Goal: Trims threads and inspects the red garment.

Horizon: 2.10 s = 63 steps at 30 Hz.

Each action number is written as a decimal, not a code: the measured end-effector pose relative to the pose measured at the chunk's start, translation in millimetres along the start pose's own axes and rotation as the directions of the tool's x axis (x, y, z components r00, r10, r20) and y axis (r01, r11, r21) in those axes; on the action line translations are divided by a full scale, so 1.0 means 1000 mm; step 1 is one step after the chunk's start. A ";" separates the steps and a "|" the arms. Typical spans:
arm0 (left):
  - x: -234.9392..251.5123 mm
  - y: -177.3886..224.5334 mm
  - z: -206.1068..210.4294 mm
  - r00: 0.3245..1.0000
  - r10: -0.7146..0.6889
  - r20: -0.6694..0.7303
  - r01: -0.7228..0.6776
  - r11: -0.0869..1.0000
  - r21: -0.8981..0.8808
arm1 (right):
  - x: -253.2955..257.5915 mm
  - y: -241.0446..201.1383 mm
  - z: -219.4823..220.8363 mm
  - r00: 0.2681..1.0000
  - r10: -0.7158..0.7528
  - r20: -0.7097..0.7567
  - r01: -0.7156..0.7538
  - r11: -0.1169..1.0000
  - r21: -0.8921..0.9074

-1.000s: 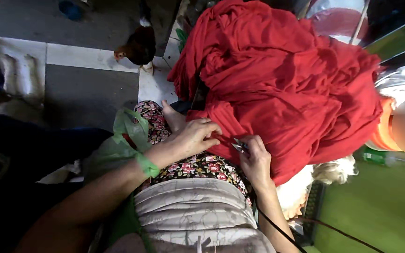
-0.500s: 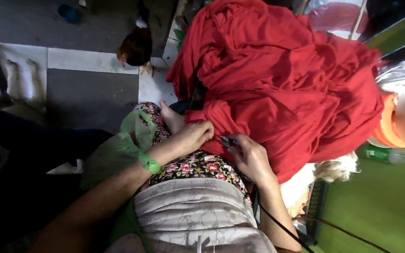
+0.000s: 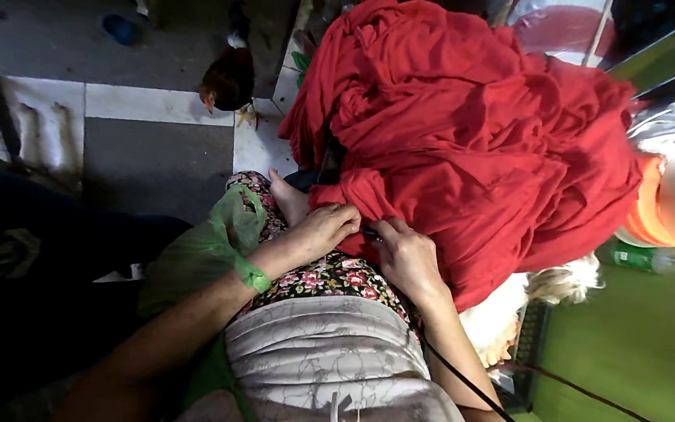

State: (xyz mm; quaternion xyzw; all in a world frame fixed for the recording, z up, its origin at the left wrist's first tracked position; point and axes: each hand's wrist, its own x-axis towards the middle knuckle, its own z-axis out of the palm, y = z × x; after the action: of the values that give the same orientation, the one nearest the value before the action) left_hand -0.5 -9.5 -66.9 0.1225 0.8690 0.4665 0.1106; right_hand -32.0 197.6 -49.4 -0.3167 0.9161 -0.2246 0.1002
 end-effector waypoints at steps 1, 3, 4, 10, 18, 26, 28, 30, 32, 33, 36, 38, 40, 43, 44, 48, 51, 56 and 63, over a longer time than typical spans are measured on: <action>0.000 0.001 0.000 1.000 -0.006 0.003 0.006 1.000 0.003 | 0.000 0.001 0.001 1.000 -0.010 -0.005 0.010 1.000 -0.004; -0.001 0.002 -0.001 1.000 -0.022 0.006 0.022 1.000 0.006 | 0.000 0.003 0.003 0.999 -0.028 -0.024 0.027 0.999 -0.016; -0.001 0.003 -0.002 0.999 -0.032 -0.001 0.032 0.999 0.009 | 0.000 0.003 0.003 0.999 -0.029 -0.028 0.029 0.999 -0.014; -0.011 0.016 -0.032 0.954 -0.259 -0.152 0.233 0.958 -0.169 | -0.001 0.019 -0.014 0.985 0.156 0.077 -0.173 0.933 0.317; -0.023 0.005 -0.057 0.835 -0.409 -0.367 0.165 0.823 -0.543 | -0.008 0.010 -0.005 0.974 -0.015 -0.225 0.065 0.974 0.215; -0.041 0.007 -0.061 0.844 -0.381 -0.377 0.127 0.825 -0.550 | 0.015 -0.008 -0.010 0.950 -0.293 -0.108 0.284 0.954 -0.092; -0.045 0.003 -0.060 0.848 -0.405 -0.343 0.161 0.812 -0.561 | 0.016 -0.005 -0.051 0.939 -0.280 -0.202 0.283 0.959 -0.014; -0.053 0.003 -0.057 0.851 -0.428 -0.303 0.214 0.811 -0.544 | 0.013 0.009 -0.100 0.919 -0.207 -0.336 0.215 0.976 -0.013; -0.056 -0.002 -0.054 0.860 -0.426 -0.281 0.263 0.842 -0.471 | 0.011 0.047 -0.131 0.860 -0.082 -0.503 0.070 0.997 -0.043; -0.055 -0.007 -0.052 0.869 -0.415 -0.269 0.282 0.863 -0.420 | 0.012 0.075 -0.134 0.820 -0.017 -0.572 -0.007 0.999 -0.040; -0.047 -0.024 -0.047 0.893 -0.399 -0.208 0.323 0.890 -0.322 | 0.021 0.146 -0.098 0.797 0.150 -0.585 -0.136 0.988 0.069; -0.043 -0.026 -0.046 0.886 -0.444 -0.133 0.384 0.864 -0.325 | 0.027 0.145 -0.083 0.828 0.254 -0.500 -0.216 0.967 0.134; -0.040 -0.029 -0.046 0.882 -0.468 -0.065 0.422 0.843 -0.334 | 0.029 0.131 -0.087 0.846 0.288 -0.448 -0.256 0.958 0.132; -0.041 -0.032 -0.039 0.888 -0.453 -0.083 0.414 0.864 -0.286 | 0.022 0.121 -0.095 0.844 0.254 -0.473 -0.198 0.966 0.165; -0.043 -0.030 -0.035 0.882 -0.462 -0.089 0.431 0.870 -0.241 | 0.019 0.118 -0.095 0.839 0.232 -0.492 -0.158 0.970 0.187; -0.042 -0.027 -0.024 0.858 -0.511 -0.050 0.509 0.859 -0.052 | 0.013 0.107 -0.093 0.810 0.229 -0.539 -0.097 0.960 0.262; -0.037 -0.033 -0.009 0.858 -0.510 -0.054 0.511 0.859 0.010 | 0.008 0.096 -0.101 0.827 0.339 -0.448 -0.246 0.935 0.254; -0.034 -0.030 -0.006 0.879 -0.455 -0.139 0.454 0.890 -0.044 | -0.004 0.072 -0.120 0.879 0.255 -0.402 -0.267 0.963 0.025; -0.030 -0.022 -0.006 0.895 -0.367 -0.253 0.365 0.929 -0.057 | 0.002 -0.013 -0.060 0.948 -0.099 -0.303 0.149 0.978 0.146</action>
State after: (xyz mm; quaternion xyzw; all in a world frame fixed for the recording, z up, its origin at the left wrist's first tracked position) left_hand 24.0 -35.8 -80.1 -0.1056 0.8814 0.4530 0.0820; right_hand -46.4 208.8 9.7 -0.3272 0.8770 -0.3509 -0.0255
